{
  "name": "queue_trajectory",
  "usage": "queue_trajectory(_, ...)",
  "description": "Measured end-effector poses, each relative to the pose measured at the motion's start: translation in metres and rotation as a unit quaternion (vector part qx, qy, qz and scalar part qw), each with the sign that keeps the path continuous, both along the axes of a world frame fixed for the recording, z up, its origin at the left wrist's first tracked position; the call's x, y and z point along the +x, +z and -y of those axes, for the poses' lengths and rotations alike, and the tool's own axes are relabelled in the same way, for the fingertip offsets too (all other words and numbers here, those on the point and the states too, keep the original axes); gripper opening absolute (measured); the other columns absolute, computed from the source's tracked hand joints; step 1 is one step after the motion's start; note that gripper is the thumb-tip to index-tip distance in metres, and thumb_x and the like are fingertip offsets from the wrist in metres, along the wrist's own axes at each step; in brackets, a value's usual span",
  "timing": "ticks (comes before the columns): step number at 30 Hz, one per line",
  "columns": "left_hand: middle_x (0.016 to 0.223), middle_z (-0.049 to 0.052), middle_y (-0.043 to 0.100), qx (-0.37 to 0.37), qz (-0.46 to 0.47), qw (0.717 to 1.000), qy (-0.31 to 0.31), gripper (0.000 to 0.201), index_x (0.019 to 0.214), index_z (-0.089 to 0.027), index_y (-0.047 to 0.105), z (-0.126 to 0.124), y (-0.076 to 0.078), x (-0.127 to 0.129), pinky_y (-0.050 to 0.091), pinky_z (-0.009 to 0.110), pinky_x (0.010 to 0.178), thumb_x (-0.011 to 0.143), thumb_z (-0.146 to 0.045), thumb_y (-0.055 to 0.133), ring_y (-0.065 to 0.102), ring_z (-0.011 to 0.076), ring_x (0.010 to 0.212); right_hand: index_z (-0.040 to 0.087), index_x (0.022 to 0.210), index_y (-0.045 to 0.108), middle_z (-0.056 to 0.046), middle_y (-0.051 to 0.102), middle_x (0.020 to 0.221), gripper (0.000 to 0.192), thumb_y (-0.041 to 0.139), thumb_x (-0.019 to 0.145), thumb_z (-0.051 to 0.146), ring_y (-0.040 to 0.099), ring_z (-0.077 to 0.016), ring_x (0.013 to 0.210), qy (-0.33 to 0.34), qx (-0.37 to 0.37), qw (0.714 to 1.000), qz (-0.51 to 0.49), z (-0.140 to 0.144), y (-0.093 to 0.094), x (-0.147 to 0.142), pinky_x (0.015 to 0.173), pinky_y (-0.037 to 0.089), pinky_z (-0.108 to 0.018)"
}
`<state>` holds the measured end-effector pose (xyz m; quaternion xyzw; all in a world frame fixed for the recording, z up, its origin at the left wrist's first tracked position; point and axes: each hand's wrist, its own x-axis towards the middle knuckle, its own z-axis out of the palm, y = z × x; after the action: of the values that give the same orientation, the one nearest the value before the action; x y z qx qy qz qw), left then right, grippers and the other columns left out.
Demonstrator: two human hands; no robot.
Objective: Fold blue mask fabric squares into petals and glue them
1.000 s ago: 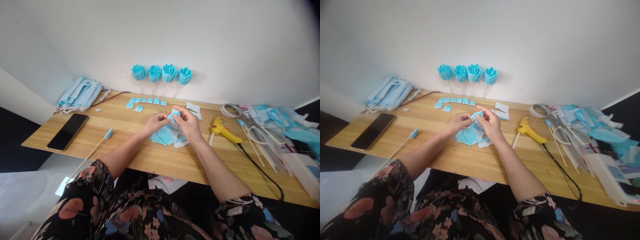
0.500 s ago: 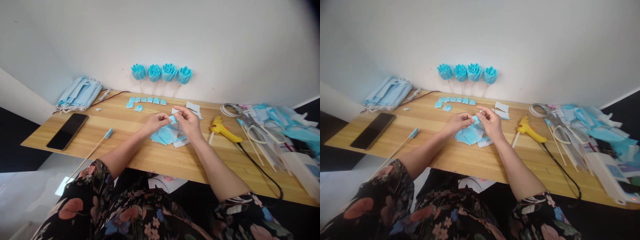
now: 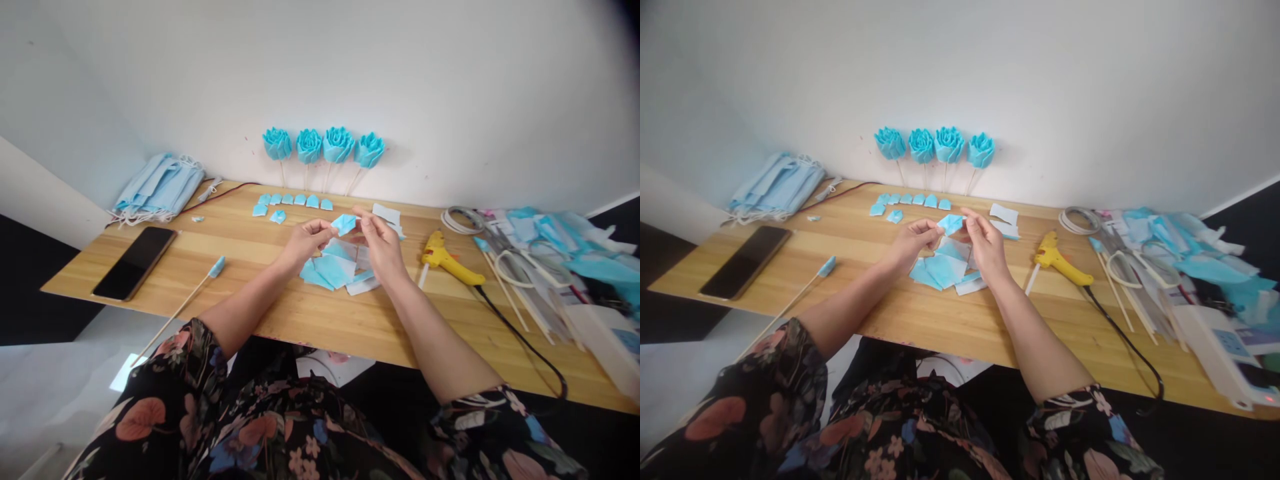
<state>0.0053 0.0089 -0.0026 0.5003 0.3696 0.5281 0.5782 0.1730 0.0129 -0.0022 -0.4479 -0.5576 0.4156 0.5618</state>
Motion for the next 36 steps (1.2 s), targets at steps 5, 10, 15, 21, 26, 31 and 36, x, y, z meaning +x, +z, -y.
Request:
queue_trajectory(5,0.052,-0.005,0.049,0.012,0.008,1.0,0.011,0.029,0.066,-0.015,0.058,-0.002,-0.002,0.0,0.033,0.022,0.054,0.076,-0.037,0.074,0.042,0.0058,0.051,0.022,0.093,0.073,-0.002,0.07,0.087,0.04,0.069,0.078,0.059,0.064,-0.0174,0.081,0.014,-0.012,1.0,-0.007,0.001,0.001,-0.002,0.069,0.055,-0.029)
queue_trajectory(10,0.053,-0.005,0.05,-0.001,-0.001,1.0,0.009,0.029,0.067,-0.015,0.059,-0.002,-0.002,0.0,0.033,0.022,0.054,0.074,-0.038,0.075,0.043,0.0058,0.051,0.021,0.083,0.069,0.0,0.066,0.078,0.032,0.073,0.075,0.052,0.059,-0.014,0.072,0.036,-0.027,0.999,0.002,0.002,0.002,-0.004,0.065,0.052,-0.027)
queue_trajectory(15,0.053,-0.004,0.05,0.002,-0.004,1.0,0.0,0.025,0.068,-0.014,0.06,-0.001,-0.001,0.0,0.033,0.022,0.054,0.075,-0.034,0.074,0.042,0.0059,0.052,0.021,0.076,0.064,0.002,0.061,0.071,0.026,0.071,0.077,0.046,0.055,-0.012,0.067,0.033,-0.016,0.999,0.015,0.003,0.002,-0.004,0.067,0.05,-0.027)
queue_trajectory(21,0.054,-0.005,0.051,-0.023,0.012,1.0,0.015,0.02,0.075,-0.014,0.062,-0.002,-0.001,0.0,0.033,0.021,0.052,0.078,-0.031,0.071,0.042,0.0056,0.05,0.021,0.075,0.065,0.001,0.064,0.073,0.024,0.069,0.079,0.045,0.057,-0.0133,0.068,0.022,0.001,0.999,0.031,0.002,0.003,-0.003,0.068,0.051,-0.028)
queue_trajectory(26,0.055,-0.003,0.053,-0.051,0.019,0.998,0.036,0.023,0.087,-0.013,0.066,-0.005,0.002,-0.002,0.034,0.021,0.05,0.086,-0.036,0.065,0.044,0.0064,0.047,0.021,0.082,0.069,-0.001,0.072,0.081,0.02,0.071,0.077,0.04,0.064,-0.0168,0.076,-0.006,0.01,0.999,0.032,0.0,0.0,-0.002,0.074,0.052,-0.032)
queue_trajectory(31,0.055,0.001,0.053,-0.082,-0.01,0.997,0.009,0.048,0.07,-0.011,0.065,-0.004,0.004,-0.004,0.035,0.023,0.049,0.089,-0.055,0.055,0.046,0.0081,0.048,0.023,0.097,0.075,-0.003,0.075,0.102,0.022,0.07,0.078,0.034,0.068,-0.0181,0.09,0.005,0.043,0.997,0.062,-0.002,-0.005,0.0,0.081,0.053,-0.032)
queue_trajectory(36,0.057,0.0,0.054,-0.044,-0.008,0.999,-0.01,0.039,0.062,-0.014,0.058,-0.002,0.005,-0.004,0.035,0.022,0.052,0.079,-0.046,0.07,0.046,0.0073,0.052,0.024,0.099,0.076,-0.002,0.075,0.098,0.022,0.068,0.08,0.031,0.067,-0.017,0.085,0.029,0.041,0.997,0.061,-0.002,-0.008,0.001,0.08,0.055,-0.033)
